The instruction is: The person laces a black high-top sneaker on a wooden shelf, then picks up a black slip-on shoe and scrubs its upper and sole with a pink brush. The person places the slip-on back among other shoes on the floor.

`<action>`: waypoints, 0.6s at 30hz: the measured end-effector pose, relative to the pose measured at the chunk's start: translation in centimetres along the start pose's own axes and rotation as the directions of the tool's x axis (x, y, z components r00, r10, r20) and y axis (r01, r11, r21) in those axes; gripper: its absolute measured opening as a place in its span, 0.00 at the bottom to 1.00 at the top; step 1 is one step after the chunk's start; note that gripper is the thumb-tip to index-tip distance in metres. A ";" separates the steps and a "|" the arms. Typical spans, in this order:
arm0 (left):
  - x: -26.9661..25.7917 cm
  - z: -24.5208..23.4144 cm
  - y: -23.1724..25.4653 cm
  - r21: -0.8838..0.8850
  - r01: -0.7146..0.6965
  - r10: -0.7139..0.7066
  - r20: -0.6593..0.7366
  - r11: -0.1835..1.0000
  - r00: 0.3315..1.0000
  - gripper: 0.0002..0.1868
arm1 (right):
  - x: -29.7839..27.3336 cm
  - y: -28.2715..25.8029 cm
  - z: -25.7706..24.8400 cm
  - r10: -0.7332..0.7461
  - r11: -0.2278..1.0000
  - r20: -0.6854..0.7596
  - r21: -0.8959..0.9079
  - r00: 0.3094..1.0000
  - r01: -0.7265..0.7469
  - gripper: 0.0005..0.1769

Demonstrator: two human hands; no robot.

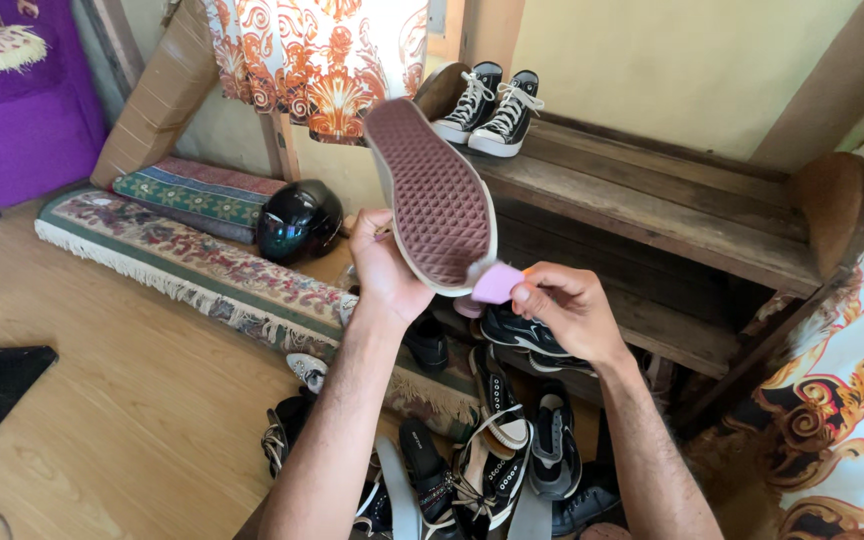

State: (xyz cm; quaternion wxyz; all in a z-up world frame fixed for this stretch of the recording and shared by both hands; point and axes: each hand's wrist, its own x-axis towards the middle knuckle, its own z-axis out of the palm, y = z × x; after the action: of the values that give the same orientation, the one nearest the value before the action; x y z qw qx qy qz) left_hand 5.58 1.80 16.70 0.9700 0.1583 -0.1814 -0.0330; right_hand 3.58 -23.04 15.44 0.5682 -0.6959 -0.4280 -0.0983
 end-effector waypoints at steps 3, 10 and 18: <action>-0.3 -0.2 -0.8 0.012 0.044 -0.044 0.002 0.999 0.999 0.34 | 0.1 -0.5 0.5 -0.030 0.980 0.063 -0.193 0.998 0.041 0.10; -0.5 0.0 -1.9 0.006 0.178 -0.178 0.026 0.984 0.984 0.31 | 0.0 0.3 0.1 -0.070 0.988 0.096 -0.133 0.993 0.083 0.10; -0.4 -0.8 -1.6 0.085 0.188 -0.194 0.072 0.978 0.978 0.33 | -0.5 3.5 -1.9 -0.022 0.993 -0.018 0.117 1.000 0.024 0.09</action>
State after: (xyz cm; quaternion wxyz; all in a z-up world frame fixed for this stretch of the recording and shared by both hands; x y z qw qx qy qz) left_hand 5.54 0.59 15.36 0.9475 0.2112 -0.2049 -0.1254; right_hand 6.43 -24.94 13.28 0.6104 -0.6558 -0.4360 -0.0854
